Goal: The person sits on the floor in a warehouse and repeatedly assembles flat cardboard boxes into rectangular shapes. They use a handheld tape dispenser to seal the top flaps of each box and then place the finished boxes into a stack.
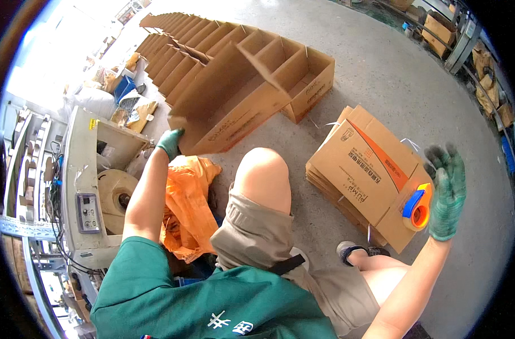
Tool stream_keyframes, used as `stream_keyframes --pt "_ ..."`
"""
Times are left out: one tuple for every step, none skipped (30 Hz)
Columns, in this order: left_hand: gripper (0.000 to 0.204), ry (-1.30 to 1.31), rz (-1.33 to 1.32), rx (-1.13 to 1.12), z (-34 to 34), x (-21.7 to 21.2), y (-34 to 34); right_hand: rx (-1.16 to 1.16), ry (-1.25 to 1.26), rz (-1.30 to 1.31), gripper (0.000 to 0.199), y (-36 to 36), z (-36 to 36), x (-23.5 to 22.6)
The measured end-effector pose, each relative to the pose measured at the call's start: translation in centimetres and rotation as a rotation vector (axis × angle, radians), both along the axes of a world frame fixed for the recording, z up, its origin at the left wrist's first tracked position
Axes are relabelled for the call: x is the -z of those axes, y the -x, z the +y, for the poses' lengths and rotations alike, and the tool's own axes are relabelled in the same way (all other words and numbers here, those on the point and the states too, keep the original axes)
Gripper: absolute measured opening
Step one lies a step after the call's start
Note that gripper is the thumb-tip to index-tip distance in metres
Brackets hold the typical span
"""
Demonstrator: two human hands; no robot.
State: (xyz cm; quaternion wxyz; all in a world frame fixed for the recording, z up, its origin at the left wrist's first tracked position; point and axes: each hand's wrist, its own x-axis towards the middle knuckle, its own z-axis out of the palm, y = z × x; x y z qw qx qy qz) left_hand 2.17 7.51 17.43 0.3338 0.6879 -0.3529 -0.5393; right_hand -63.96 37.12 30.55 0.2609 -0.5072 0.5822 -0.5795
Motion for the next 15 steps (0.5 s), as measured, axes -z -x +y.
stream_keyframes --pt "0.033 -0.023 0.034 -0.095 0.5 4.0 -3.0 0.001 -0.031 -0.042 0.051 0.1 -0.1 0.9" --pt "0.034 -0.043 0.07 -0.186 0.8 7.4 -5.2 -0.011 -0.061 -0.068 0.051 0.3 -0.2 1.7" --pt "0.035 -0.105 0.016 -0.228 0.7 9.7 -4.5 -0.001 -0.096 -0.08 0.05 0.8 0.2 2.3" --pt "0.035 -0.166 -0.044 -0.277 0.9 11.6 -4.1 0.002 -0.131 -0.099 0.05 1.0 0.4 2.9" --pt "0.04 -0.115 0.004 -0.3 1.6 13.9 -7.3 -0.032 -0.133 -0.147 0.048 0.6 -0.3 3.5" --pt "0.051 -0.122 0.106 -0.296 1.9 15.1 -2.9 0.008 -0.177 -0.124 0.05 1.2 0.6 4.2" --pt "0.056 -0.122 -0.085 -0.287 2.1 15.6 -0.5 0.023 -0.217 -0.118 0.052 1.7 1.1 4.7" --pt "0.062 -0.114 -0.282 -0.288 2.4 16.0 0.4 0.024 -0.253 -0.117 0.054 2.1 1.3 5.4" --pt "0.066 -0.01 -0.567 -0.229 3.5 18.4 -8.9 -0.058 -0.257 -0.162 0.054 1.2 -0.7 6.5" --pt "0.065 0.055 -0.755 -0.203 3.6 15.3 -1.9 -0.009 -0.286 -0.134 0.053 1.8 0.3 6.8" --pt "0.065 0.265 -0.876 -0.039 3.5 16.2 1.5 0.037 -0.316 -0.105 0.053 2.4 1.3 7.1" --pt "0.064 0.486 -1.022 0.097 4.0 15.0 2.7 0.044 -0.332 -0.105 0.052 2.7 1.4 7.3" --pt "0.059 0.493 -1.056 0.308 4.4 13.2 4.6 0.05 -0.35 -0.105 0.052 2.9 1.6 7.6" --pt "0.055 0.492 -1.085 0.517 4.8 11.6 6.3 0.051 -0.37 -0.105 0.051 3.1 1.5 8.0" --pt "0.05 0.337 -1.176 0.656 5.1 10.6 8.0 0.061 -0.383 -0.11 0.05 3.1 1.3 8.4"
